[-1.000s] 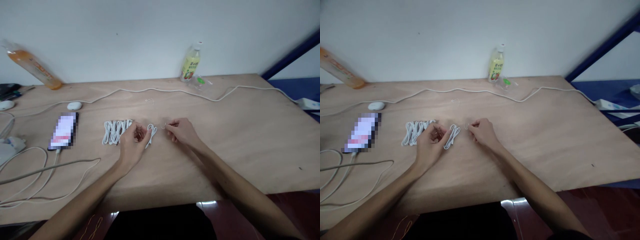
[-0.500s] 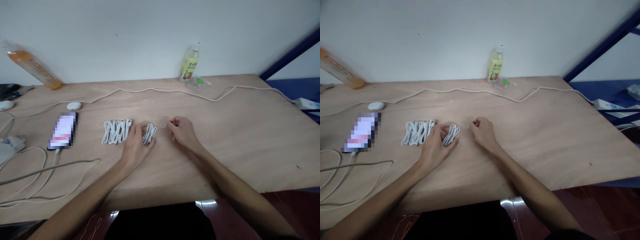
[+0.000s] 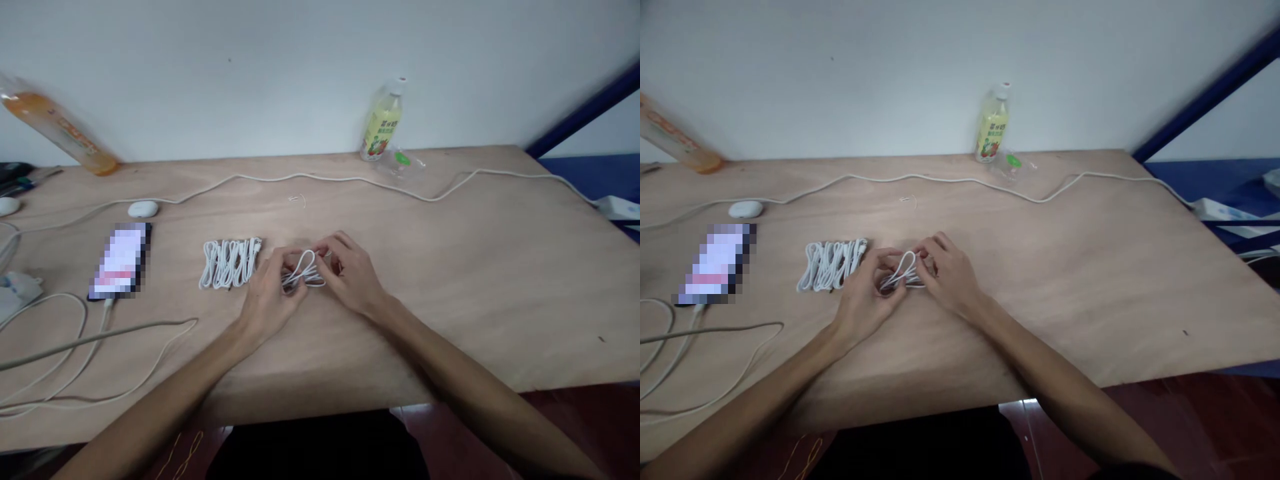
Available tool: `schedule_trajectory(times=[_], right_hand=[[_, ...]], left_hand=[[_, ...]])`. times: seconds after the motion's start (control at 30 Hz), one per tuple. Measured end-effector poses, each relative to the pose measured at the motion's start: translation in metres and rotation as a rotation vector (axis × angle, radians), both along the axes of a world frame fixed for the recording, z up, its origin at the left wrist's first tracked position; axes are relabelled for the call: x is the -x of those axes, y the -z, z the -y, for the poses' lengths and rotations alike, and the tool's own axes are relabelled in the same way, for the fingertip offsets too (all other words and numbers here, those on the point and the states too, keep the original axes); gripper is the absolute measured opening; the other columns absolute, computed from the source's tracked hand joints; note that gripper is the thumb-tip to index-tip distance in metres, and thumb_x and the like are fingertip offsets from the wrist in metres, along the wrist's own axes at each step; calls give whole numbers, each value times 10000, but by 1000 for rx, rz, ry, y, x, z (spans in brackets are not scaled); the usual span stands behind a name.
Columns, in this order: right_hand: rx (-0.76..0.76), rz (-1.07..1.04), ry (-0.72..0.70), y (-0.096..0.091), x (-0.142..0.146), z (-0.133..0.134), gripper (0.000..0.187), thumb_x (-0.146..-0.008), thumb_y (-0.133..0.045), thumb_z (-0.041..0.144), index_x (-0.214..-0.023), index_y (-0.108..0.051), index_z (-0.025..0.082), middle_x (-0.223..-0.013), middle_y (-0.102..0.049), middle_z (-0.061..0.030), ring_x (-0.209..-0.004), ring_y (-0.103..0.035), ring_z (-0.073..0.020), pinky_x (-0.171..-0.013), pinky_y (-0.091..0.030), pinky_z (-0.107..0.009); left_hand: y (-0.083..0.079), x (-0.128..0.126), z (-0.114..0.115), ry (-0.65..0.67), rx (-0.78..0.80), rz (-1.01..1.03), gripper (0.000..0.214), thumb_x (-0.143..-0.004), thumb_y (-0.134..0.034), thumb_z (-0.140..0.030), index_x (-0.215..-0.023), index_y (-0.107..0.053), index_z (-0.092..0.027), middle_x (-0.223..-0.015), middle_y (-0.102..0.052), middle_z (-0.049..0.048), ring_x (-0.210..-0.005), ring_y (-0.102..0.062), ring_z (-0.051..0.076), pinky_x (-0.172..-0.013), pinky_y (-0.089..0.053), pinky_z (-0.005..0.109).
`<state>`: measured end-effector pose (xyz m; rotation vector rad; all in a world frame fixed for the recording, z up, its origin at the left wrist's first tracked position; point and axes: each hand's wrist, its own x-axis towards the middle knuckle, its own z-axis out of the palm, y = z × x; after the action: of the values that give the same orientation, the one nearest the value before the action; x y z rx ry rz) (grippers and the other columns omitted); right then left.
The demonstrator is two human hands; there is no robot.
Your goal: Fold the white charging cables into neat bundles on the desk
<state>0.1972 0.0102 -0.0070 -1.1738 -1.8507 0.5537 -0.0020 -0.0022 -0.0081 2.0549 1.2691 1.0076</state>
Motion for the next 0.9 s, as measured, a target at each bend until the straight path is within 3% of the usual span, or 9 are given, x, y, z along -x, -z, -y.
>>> schedule_trajectory(times=[0.2, 0.37, 0.53, 0.67, 0.9], right_hand=[[-112, 147, -21, 6, -3, 2, 285, -999, -558, 171, -1228, -719, 220, -1204, -683, -101, -800, -650, -183, -709, -558, -320], [-179, 282, -108, 7, -6, 3, 287, -924, -563, 136, -1160, -707, 215, -1160, -696, -105, -944, -685, -237, -748, -573, -348], [-213, 423, -249, 6, -3, 2, 342, -916, -687, 253, -1254, -690, 206, -1293, -712, -157, -1206, -638, -343, -950, -608, -481], [-199, 512, -334, 7, -1, 1, 306, -988, -699, 307, -1255, -694, 157, -1247, -740, -185, -1187, -640, -359, -955, -604, -506], [-6, 486, -237, 7, 2, 4, 136, -1015, -682, 261, -1132, -694, 193, -1124, -756, -122, -1056, -688, -285, -869, -570, -400]], left_hand=[[0, 0, -2, 69, -15, 77, 379, -923, -669, -126, -1293, -626, -195, -1070, -792, 66, -920, -767, 217, -814, -625, 353], [-3, 3, -1, 8, -1, 74, 194, -1007, -599, -189, -1184, -677, -185, -1103, -777, 98, -997, -762, 239, -897, -633, 405], [-3, 3, -2, -55, 14, 67, 227, -1019, -503, -160, -1145, -689, -185, -1096, -792, 96, -1019, -763, 245, -937, -624, 427], [-2, 2, -3, -74, 51, 86, 239, -1039, -476, -190, -1145, -690, -186, -1116, -801, 105, -1021, -766, 253, -951, -618, 443], [-6, 1, -2, -116, 160, 222, 237, -1092, -516, -362, -1141, -690, -208, -1030, -803, 81, -956, -778, 256, -906, -615, 432]])
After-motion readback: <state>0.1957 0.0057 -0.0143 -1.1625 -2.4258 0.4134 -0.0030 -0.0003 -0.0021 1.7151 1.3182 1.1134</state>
